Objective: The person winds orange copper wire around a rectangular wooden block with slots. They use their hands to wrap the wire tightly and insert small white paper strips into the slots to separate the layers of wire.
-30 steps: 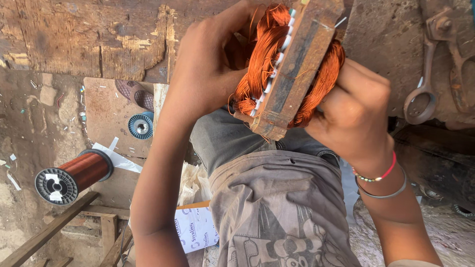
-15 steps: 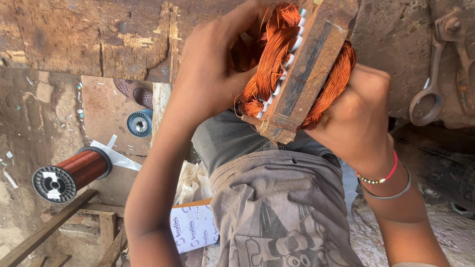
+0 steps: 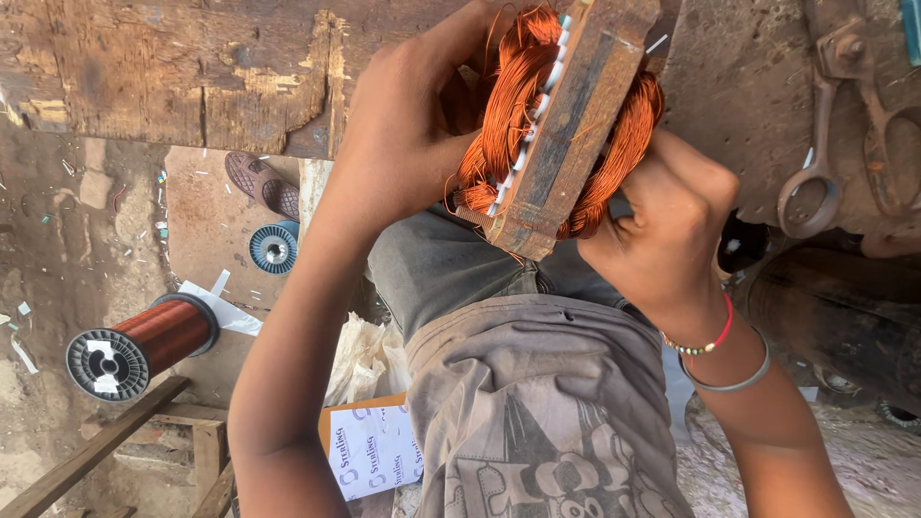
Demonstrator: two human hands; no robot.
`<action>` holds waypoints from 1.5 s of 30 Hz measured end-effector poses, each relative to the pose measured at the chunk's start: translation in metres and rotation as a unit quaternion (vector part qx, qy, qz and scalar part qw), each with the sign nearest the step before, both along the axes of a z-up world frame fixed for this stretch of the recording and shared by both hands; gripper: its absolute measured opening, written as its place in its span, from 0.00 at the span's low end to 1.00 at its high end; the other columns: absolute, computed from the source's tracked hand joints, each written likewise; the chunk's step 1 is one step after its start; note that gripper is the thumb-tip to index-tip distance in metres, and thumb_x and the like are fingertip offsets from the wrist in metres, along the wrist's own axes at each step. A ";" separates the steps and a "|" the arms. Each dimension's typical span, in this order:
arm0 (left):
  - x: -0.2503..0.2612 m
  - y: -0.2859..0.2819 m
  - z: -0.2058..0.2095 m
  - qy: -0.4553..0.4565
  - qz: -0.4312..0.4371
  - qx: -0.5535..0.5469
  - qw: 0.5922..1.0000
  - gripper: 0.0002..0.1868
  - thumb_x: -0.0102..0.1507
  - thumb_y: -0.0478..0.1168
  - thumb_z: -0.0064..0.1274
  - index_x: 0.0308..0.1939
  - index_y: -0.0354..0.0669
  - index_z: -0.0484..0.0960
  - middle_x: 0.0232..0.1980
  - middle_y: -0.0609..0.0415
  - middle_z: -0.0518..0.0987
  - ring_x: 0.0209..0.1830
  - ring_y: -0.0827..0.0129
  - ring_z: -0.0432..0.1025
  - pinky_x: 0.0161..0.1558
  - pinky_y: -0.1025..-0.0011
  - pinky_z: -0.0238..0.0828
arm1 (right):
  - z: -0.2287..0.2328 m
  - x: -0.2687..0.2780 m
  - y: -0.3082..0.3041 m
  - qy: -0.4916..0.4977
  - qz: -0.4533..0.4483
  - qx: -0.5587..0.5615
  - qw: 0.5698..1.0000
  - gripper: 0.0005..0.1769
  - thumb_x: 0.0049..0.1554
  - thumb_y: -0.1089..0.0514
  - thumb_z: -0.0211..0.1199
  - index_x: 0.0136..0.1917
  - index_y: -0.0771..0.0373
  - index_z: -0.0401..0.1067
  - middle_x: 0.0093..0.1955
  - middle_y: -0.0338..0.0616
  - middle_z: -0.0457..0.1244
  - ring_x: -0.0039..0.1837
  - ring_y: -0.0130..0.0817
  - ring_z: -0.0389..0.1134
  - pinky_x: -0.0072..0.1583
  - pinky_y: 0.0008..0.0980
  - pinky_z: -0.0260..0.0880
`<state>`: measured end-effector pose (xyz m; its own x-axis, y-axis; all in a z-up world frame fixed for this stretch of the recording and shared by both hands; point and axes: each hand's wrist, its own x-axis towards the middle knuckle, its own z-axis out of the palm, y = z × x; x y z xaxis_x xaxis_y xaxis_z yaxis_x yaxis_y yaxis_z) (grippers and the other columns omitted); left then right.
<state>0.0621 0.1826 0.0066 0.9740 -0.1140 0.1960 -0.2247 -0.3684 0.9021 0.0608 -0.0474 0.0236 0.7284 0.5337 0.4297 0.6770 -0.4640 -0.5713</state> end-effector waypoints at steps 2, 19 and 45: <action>0.001 -0.001 0.000 0.012 0.000 0.003 1.000 0.18 0.65 0.43 0.67 0.51 0.41 0.76 0.37 0.54 0.80 0.33 0.71 0.80 0.38 0.74 0.74 | 0.003 0.005 0.001 -0.021 0.003 -0.017 1.000 0.10 0.54 0.65 0.73 0.45 0.73 0.73 0.39 0.52 0.61 0.38 0.48 0.63 0.41 0.40 0.61; 0.005 -0.003 0.006 -0.026 0.007 0.013 1.000 0.19 0.64 0.44 0.63 0.52 0.41 0.74 0.38 0.49 0.79 0.35 0.60 0.80 0.38 0.69 0.74 | 0.018 0.021 0.017 -0.032 0.058 -0.051 0.996 0.19 0.48 0.55 0.80 0.42 0.71 0.76 0.40 0.51 0.66 0.40 0.46 0.70 0.41 0.39 0.68; -0.017 0.004 0.015 0.032 0.019 -0.093 0.995 0.26 0.65 0.38 0.61 0.66 0.42 0.72 0.54 0.55 0.77 0.42 0.77 0.75 0.43 0.78 0.73 | -0.003 -0.022 -0.032 0.105 -0.097 0.139 0.980 0.05 0.59 0.73 0.68 0.50 0.73 0.74 0.48 0.51 0.67 0.43 0.34 0.71 0.43 0.27 0.72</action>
